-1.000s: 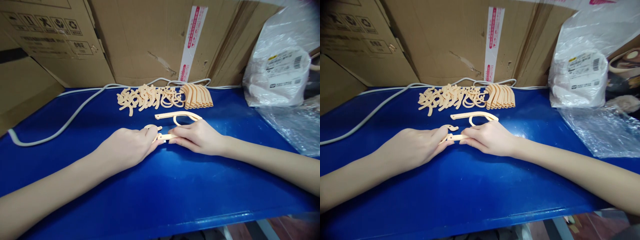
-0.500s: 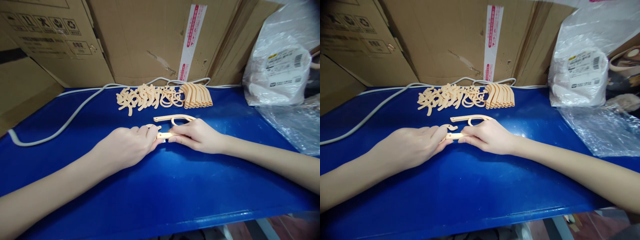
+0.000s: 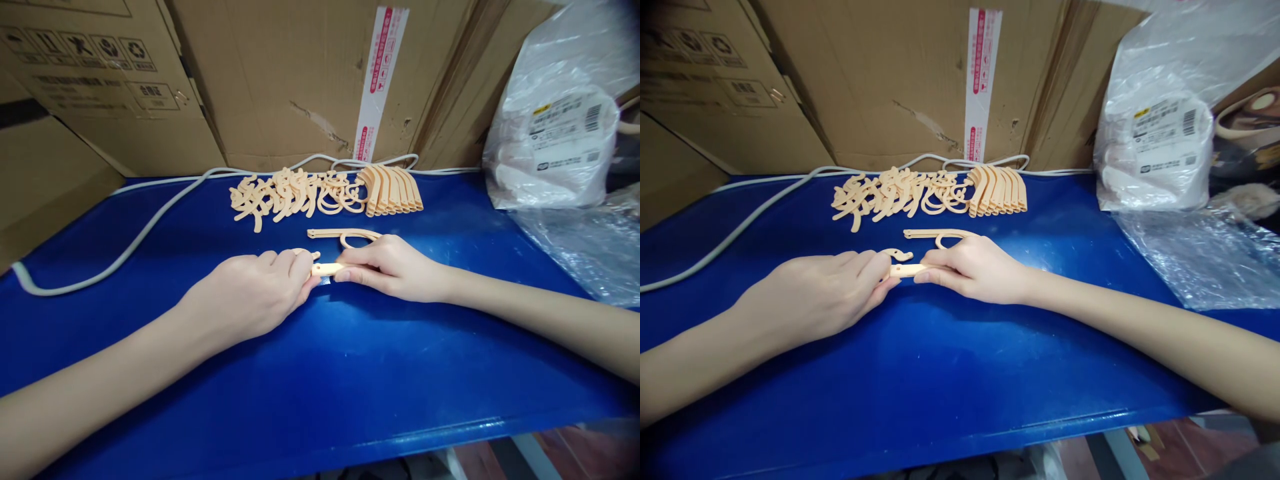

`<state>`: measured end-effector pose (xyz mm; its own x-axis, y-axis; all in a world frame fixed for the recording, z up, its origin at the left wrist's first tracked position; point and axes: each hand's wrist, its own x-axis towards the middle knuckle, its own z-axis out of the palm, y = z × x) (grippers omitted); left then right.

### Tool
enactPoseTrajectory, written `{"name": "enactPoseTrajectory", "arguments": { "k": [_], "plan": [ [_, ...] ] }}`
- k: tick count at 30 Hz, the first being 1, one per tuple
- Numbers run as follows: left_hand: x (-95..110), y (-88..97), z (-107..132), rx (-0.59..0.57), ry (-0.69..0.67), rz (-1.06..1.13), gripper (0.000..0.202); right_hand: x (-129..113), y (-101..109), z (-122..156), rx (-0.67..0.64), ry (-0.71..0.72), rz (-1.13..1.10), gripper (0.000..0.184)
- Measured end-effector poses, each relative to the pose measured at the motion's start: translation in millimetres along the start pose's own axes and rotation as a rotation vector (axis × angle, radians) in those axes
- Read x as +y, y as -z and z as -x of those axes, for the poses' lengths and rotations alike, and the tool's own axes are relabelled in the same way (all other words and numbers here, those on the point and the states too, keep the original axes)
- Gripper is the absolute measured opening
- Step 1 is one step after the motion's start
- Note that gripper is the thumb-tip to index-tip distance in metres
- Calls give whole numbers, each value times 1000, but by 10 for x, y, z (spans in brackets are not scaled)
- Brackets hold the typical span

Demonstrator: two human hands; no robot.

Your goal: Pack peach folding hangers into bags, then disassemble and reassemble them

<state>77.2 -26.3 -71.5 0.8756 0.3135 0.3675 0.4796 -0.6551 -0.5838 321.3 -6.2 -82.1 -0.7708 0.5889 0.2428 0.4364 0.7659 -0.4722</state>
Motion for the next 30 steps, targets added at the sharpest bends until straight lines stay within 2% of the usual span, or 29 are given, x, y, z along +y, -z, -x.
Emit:
{"name": "enactPoseTrajectory", "arguments": {
  "k": [5,11,19,24,27,30],
  "plan": [
    [13,0,-7,16,10,8,34,11,-7,21,-7,6,54,31],
    [5,16,-26,45,16,8,32,-3,-22,20,25,56,103,42],
    [24,15,-23,94,66,65,37,-9,-31,34,22,76,169,37],
    [18,33,-20,56,70,117,39,-18,-43,51,13,86,191,34],
    [34,35,2,17,103,218,43,-30,-52,61,54,138,299,33],
    [66,-6,50,-73,174,376,45,-50,-59,56,104,204,441,34]
  ]
}}
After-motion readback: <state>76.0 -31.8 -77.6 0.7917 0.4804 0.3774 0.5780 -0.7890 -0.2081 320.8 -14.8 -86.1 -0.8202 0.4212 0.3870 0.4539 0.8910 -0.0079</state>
